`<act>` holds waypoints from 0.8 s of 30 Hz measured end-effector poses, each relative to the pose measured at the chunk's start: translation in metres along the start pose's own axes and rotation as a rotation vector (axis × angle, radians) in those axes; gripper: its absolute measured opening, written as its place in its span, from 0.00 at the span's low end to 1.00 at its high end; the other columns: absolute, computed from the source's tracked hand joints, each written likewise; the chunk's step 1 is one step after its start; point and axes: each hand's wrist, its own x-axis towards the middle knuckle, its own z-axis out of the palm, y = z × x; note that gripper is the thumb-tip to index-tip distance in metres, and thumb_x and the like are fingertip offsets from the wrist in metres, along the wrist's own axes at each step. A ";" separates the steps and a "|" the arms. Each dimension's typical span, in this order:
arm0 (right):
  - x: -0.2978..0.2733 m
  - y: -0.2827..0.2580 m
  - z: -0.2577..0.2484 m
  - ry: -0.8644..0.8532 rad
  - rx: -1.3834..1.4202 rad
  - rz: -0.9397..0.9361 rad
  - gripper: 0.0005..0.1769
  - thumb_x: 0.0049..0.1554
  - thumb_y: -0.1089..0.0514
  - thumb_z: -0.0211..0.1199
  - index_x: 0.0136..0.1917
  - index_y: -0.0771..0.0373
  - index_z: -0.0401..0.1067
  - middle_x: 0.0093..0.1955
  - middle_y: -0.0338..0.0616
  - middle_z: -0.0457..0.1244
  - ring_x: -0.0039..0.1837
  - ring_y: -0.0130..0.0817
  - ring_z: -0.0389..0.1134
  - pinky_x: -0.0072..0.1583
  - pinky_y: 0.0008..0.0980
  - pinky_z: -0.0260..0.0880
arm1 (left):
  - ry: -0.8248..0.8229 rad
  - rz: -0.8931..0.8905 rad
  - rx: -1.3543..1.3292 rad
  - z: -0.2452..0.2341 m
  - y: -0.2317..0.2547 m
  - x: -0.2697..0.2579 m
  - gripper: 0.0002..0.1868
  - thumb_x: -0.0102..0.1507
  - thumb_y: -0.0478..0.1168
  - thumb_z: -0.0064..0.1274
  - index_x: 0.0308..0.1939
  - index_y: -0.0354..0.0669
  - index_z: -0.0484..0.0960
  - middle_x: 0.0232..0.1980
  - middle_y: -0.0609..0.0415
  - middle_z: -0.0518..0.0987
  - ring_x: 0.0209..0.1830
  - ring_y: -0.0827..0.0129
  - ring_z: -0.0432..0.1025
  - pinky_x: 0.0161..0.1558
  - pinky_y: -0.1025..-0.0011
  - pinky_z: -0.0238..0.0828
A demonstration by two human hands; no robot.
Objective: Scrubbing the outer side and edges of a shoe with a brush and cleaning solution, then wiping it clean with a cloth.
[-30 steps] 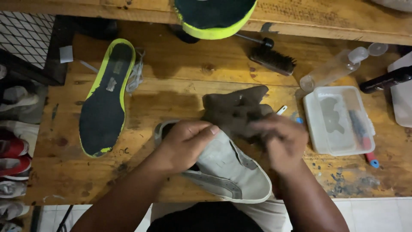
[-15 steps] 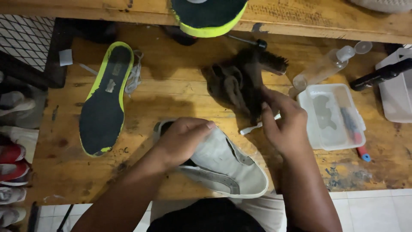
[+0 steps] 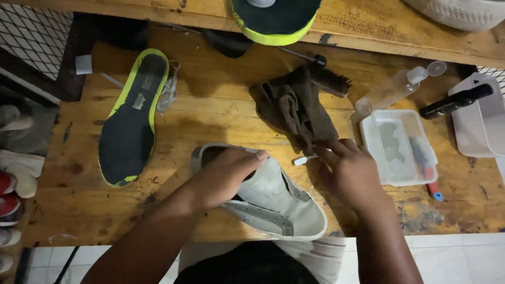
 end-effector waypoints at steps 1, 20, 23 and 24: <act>-0.002 0.002 0.004 0.000 0.000 -0.002 0.14 0.51 0.55 0.64 0.52 0.49 0.80 0.53 0.34 0.70 0.56 0.40 0.70 0.48 0.40 0.71 | 0.001 0.001 0.000 -0.002 -0.001 -0.001 0.28 0.73 0.49 0.42 0.20 0.40 0.78 0.20 0.54 0.68 0.23 0.71 0.59 0.33 0.69 0.57; -0.059 0.023 -0.014 0.184 0.178 0.375 0.08 0.58 0.58 0.65 0.52 0.54 0.73 0.41 0.42 0.70 0.44 0.45 0.73 0.46 0.44 0.70 | -0.069 0.014 0.185 0.007 0.018 -0.007 0.23 0.72 0.52 0.43 0.25 0.45 0.70 0.22 0.60 0.62 0.22 0.74 0.58 0.33 0.68 0.53; -0.072 0.048 -0.029 0.232 0.158 0.536 0.08 0.67 0.56 0.64 0.57 0.60 0.75 0.48 0.45 0.71 0.45 0.42 0.72 0.50 0.42 0.68 | -0.010 -0.045 0.278 0.014 0.023 -0.007 0.20 0.70 0.54 0.44 0.27 0.50 0.70 0.28 0.67 0.63 0.29 0.78 0.59 0.36 0.70 0.52; -0.076 0.059 -0.034 0.307 0.114 0.442 0.08 0.67 0.61 0.66 0.57 0.66 0.79 0.53 0.47 0.70 0.46 0.41 0.70 0.53 0.40 0.68 | 0.024 -0.058 0.264 0.015 0.021 -0.005 0.21 0.69 0.53 0.46 0.34 0.44 0.86 0.35 0.68 0.75 0.38 0.80 0.68 0.42 0.74 0.62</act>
